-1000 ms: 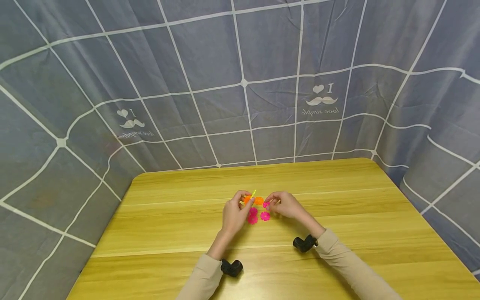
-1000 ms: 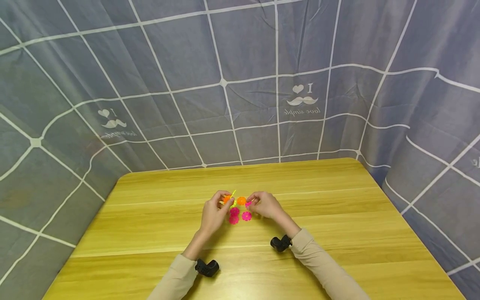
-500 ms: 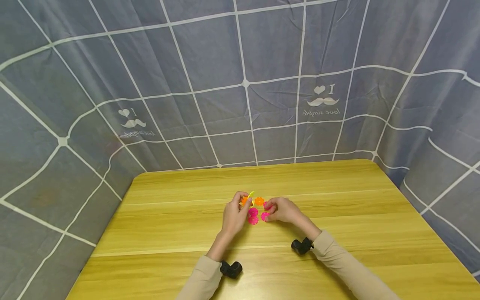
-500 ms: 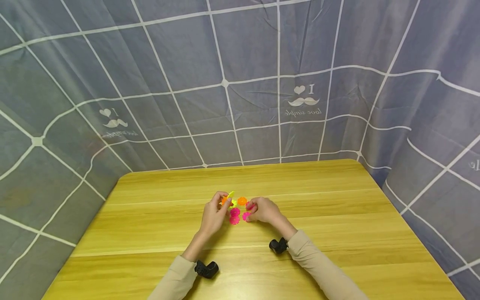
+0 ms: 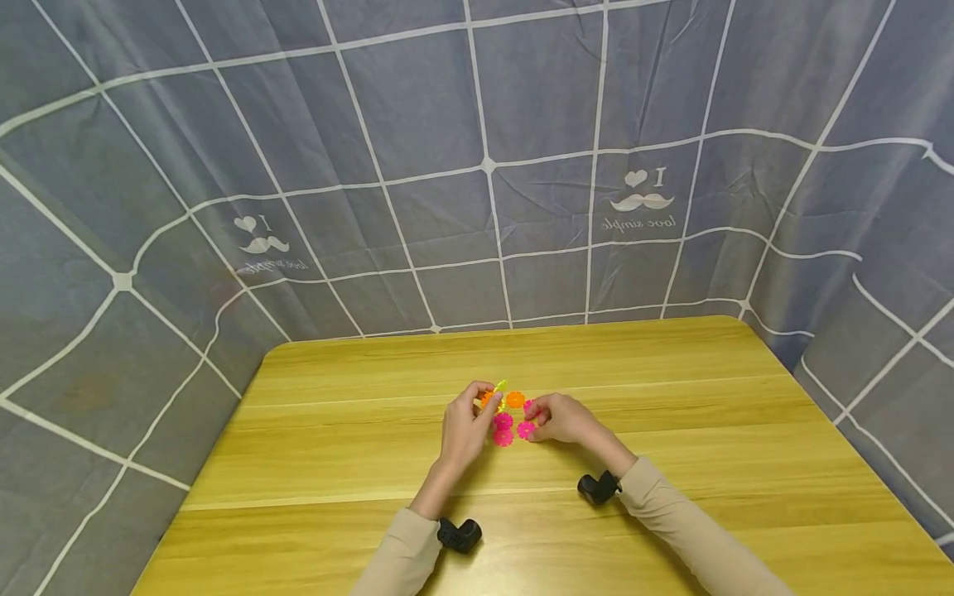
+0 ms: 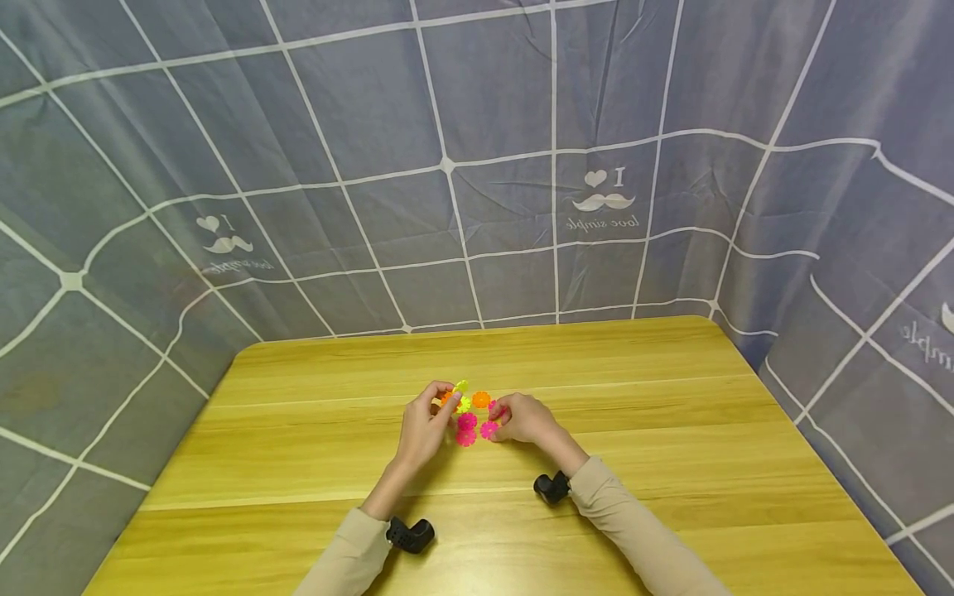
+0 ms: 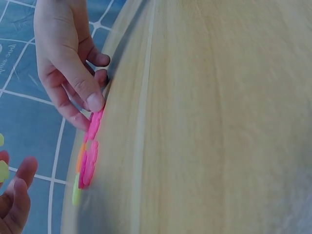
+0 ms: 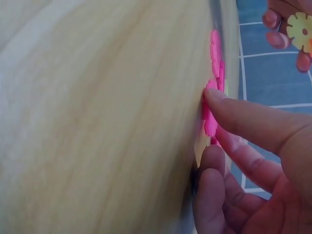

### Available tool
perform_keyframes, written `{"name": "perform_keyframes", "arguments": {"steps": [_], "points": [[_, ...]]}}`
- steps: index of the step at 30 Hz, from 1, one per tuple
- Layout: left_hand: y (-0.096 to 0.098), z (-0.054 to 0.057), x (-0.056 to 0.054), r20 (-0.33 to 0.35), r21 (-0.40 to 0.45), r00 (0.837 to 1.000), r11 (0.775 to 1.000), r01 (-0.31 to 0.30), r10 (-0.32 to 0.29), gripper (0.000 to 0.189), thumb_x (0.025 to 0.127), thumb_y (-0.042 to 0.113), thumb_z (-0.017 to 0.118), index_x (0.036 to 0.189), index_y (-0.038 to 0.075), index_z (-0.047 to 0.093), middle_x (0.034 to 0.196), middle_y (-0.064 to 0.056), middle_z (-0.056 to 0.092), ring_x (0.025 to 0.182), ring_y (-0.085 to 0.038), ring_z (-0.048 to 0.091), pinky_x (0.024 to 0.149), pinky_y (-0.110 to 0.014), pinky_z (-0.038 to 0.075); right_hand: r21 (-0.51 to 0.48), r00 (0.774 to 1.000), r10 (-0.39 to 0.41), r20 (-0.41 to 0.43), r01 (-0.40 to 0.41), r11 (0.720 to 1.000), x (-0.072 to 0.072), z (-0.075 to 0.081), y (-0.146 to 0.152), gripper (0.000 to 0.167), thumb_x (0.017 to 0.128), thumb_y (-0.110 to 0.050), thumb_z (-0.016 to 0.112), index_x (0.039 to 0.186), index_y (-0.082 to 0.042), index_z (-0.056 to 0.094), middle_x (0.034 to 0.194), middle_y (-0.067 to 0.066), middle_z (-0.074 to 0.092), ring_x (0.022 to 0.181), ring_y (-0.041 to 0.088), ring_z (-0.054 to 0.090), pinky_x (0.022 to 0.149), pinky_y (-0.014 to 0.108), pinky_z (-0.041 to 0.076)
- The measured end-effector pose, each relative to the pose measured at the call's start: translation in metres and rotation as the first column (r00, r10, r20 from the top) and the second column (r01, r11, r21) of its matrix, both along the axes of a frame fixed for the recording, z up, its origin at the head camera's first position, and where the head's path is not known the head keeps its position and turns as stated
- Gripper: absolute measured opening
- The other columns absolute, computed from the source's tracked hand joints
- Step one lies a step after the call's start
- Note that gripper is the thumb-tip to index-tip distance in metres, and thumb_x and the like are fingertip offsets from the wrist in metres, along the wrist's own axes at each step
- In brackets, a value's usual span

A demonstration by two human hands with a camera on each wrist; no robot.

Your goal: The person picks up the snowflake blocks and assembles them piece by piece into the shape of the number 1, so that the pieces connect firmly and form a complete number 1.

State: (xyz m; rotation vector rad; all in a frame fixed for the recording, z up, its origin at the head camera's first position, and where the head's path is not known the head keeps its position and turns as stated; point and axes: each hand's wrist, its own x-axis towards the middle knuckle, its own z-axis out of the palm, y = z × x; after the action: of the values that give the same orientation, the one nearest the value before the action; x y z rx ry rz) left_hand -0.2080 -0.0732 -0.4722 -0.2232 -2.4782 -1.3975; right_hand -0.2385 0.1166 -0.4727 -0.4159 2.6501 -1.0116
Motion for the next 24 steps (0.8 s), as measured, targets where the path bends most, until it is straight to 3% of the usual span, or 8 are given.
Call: {"name": "perform_keyframes", "arguments": {"steps": [10, 17, 24], "points": [[0.0, -0.0003, 0.0012, -0.043, -0.03, 0.999, 0.999, -0.013, 0.012, 0.022, 0.095, 0.029, 0.06, 0.104, 0.01, 0.068, 0.087, -0.002, 0.069, 0.068, -0.009, 0.054, 0.061, -0.02, 0.042, -0.042, 1.0, 0.023, 0.017, -0.022, 0.999, -0.0003, -0.0002, 0.0031, 0.026, 0.074, -0.007, 0.081, 0.093, -0.007, 0.062, 0.079, 0.001, 0.061, 0.072, 0.013, 0.055, 0.068, 0.026, 0.044], [0.0008, -0.0012, 0.0013, -0.015, -0.063, 1.0, 0.998, 0.016, -0.017, 0.02, 0.095, 0.027, 0.059, 0.103, 0.011, 0.068, 0.089, -0.002, 0.07, 0.075, -0.014, 0.059, 0.065, -0.022, 0.045, -0.096, 0.999, 0.035, 0.008, -0.034, 0.995, 0.0003, -0.0034, 0.0064, 0.024, 0.081, -0.005, 0.075, 0.101, -0.004, 0.063, 0.078, 0.003, 0.059, 0.064, 0.012, 0.053, 0.058, 0.024, 0.047], [0.002, -0.0015, 0.0017, -0.001, -0.061, 1.0, 0.998, 0.007, -0.007, 0.019, 0.094, 0.027, 0.06, 0.102, 0.011, 0.068, 0.087, -0.003, 0.071, 0.074, -0.014, 0.061, 0.066, -0.023, 0.047, -0.112, 0.998, 0.067, -0.019, -0.069, 0.991, 0.0045, -0.0027, 0.0084, 0.018, 0.089, -0.004, 0.064, 0.107, -0.001, 0.062, 0.072, 0.003, 0.055, 0.055, 0.011, 0.05, 0.052, 0.022, 0.044]]}}
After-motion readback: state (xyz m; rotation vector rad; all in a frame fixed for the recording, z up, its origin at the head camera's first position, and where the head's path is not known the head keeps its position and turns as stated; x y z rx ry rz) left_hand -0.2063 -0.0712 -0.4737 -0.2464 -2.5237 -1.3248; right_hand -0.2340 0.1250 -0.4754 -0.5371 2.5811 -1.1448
